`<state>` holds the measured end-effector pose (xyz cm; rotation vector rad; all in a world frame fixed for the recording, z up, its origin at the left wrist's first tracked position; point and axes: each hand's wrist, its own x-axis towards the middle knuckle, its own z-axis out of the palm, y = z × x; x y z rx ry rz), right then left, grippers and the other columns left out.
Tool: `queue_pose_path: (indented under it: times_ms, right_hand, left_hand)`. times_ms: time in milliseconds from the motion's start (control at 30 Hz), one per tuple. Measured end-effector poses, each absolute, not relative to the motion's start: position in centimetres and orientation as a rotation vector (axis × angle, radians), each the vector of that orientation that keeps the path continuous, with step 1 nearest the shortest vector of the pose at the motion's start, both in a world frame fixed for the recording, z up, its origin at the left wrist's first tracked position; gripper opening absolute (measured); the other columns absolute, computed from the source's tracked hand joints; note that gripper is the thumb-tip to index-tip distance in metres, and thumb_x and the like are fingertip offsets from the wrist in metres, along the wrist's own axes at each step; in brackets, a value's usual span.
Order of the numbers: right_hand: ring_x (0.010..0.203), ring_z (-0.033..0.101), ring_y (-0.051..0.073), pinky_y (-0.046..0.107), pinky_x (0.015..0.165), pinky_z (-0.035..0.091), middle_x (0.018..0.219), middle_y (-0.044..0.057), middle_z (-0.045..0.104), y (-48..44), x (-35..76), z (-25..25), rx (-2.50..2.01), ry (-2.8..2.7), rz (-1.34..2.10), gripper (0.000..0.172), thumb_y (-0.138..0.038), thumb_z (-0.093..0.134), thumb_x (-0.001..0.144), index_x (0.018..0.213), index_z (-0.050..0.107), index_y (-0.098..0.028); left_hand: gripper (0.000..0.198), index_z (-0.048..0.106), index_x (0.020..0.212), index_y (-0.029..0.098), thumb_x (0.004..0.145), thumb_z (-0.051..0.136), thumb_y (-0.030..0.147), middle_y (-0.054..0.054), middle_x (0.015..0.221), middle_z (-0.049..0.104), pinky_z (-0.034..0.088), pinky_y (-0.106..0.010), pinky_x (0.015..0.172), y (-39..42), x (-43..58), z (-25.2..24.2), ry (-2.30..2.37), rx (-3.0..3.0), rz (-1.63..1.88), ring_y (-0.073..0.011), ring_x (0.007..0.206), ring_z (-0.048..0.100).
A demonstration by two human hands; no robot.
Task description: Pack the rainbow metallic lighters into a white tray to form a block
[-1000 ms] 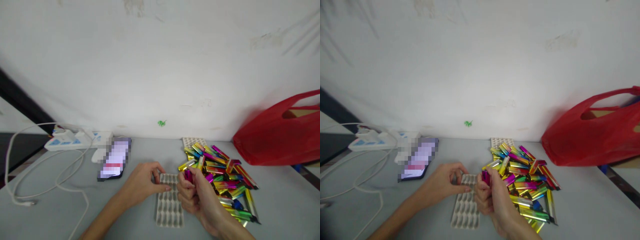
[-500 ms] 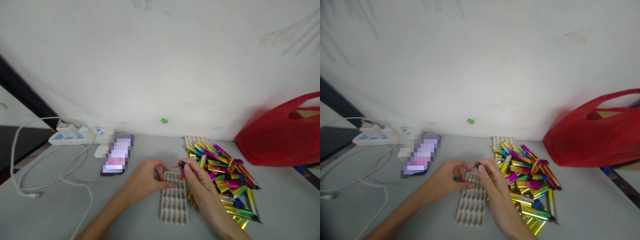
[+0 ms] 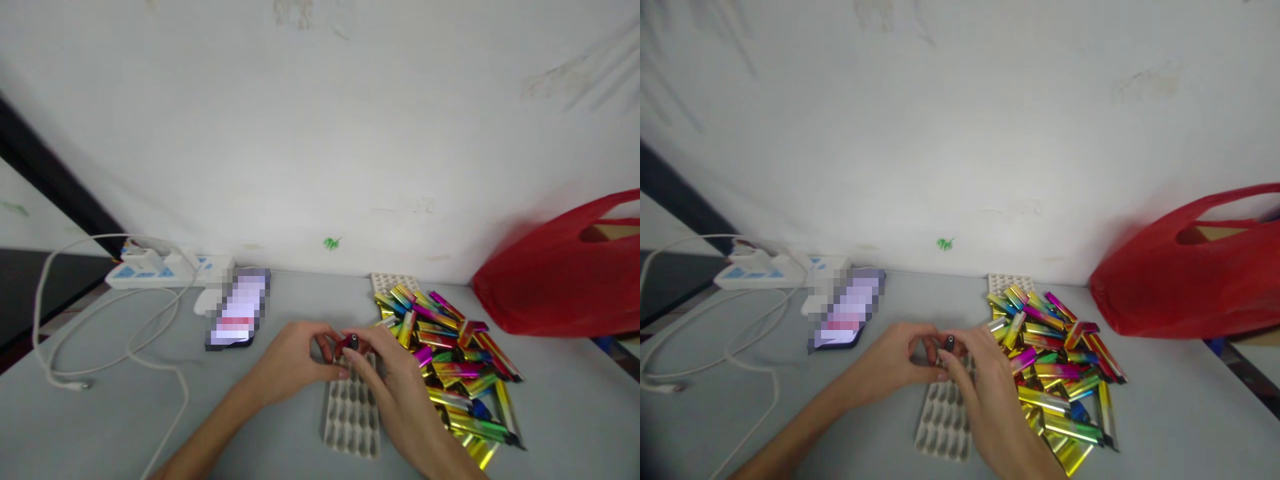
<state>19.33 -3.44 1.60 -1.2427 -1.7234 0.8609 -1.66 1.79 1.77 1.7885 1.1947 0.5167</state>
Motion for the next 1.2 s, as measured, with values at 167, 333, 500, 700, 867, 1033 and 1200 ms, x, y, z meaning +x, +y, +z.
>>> queue_pose_path:
  times_ms: [167, 333, 500, 700, 867, 1033, 1200]
  right_hand:
    - [0.104, 0.064, 0.028, 0.041, 0.094, 0.047, 0.108, 0.007, 0.073, -3.4, 19.5, 1.7, -1.258, -1.787, 0.813, 0.021, -0.039, 0.066, 0.112, 0.125, 0.078, -0.028]
    - [0.108, 0.064, 0.03, 0.043, 0.098, 0.048, 0.111, 0.007, 0.073, -3.6, 19.5, 1.5, -1.248, -1.846, 0.785, 0.018, -0.036, 0.068, 0.111, 0.124, 0.078, -0.029]
    - [0.114, 0.063, 0.031, 0.047, 0.102, 0.048, 0.116, 0.008, 0.074, -3.6, 19.5, 1.1, -1.247, -1.885, 0.74, 0.027, -0.035, 0.066, 0.112, 0.137, 0.075, -0.031]
    - [0.11, 0.064, 0.031, 0.047, 0.098, 0.051, 0.115, 0.01, 0.073, -3.9, 19.5, 1.5, -1.259, -1.902, 0.701, 0.033, -0.034, 0.061, 0.113, 0.145, 0.07, -0.03]
    - [0.108, 0.064, 0.031, 0.047, 0.098, 0.049, 0.111, 0.009, 0.073, -3.7, 19.9, 1.8, -1.306, -1.886, 0.529, 0.027, -0.032, 0.057, 0.113, 0.137, 0.069, -0.028]
    - [0.109, 0.063, 0.034, 0.051, 0.102, 0.044, 0.114, 0.012, 0.075, -2.0, 21.8, 1.9, -1.477, -1.837, 0.056, 0.019, -0.024, 0.055, 0.109, 0.12, 0.07, -0.023]
    - [0.108, 0.058, 0.041, 0.054, 0.097, 0.045, 0.109, 0.02, 0.069, -0.1, 25.4, 2.6, -1.913, -1.766, -0.339, 0.026, -0.03, 0.056, 0.105, 0.116, 0.075, -0.016]
  left_hand:
    - [0.038, 0.085, 0.097, 0.023, 0.072, 0.099, 0.048, 0.003, 0.086, 0.08, 0.045, -0.03, 0.073, 1.6, -1.7, 2.1, 1.224, 1.818, 0.507, -0.0207, 0.082, 0.068]
    - [0.037, 0.085, 0.093, 0.023, 0.074, 0.098, 0.052, 0.004, 0.085, 0.079, 0.044, -0.029, 0.073, 1.5, -1.6, 2.2, 1.231, 1.829, 0.492, -0.0207, 0.082, 0.068]
    - [0.034, 0.083, 0.091, 0.022, 0.074, 0.1, 0.047, 0.004, 0.089, 0.081, 0.044, -0.029, 0.075, 1.7, -1.7, 1.7, 1.207, 1.824, 0.534, -0.0207, 0.085, 0.07]
    - [0.039, 0.08, 0.088, 0.021, 0.076, 0.097, 0.053, 0.002, 0.089, 0.082, 0.045, -0.03, 0.074, 1.6, -1.6, 1.8, 1.203, 1.809, 0.516, -0.0223, 0.085, 0.07]
    - [0.039, 0.081, 0.089, 0.022, 0.072, 0.099, 0.051, 0.002, 0.087, 0.082, 0.047, -0.03, 0.077, 1.6, -1.6, 2.0, 1.234, 1.814, 0.503, -0.0221, 0.082, 0.07]
    - [0.033, 0.083, 0.095, 0.022, 0.075, 0.097, 0.046, 0.001, 0.09, 0.084, 0.046, -0.028, 0.072, 1.8, -1.7, 1.7, 1.225, 1.757, 0.489, -0.0214, 0.083, 0.071]
    - [0.031, 0.084, 0.095, 0.021, 0.077, 0.095, 0.043, 0.0, 0.093, 0.084, 0.044, -0.028, 0.071, 1.8, -1.6, 1.5, 1.233, 1.732, 0.492, -0.0199, 0.082, 0.07]
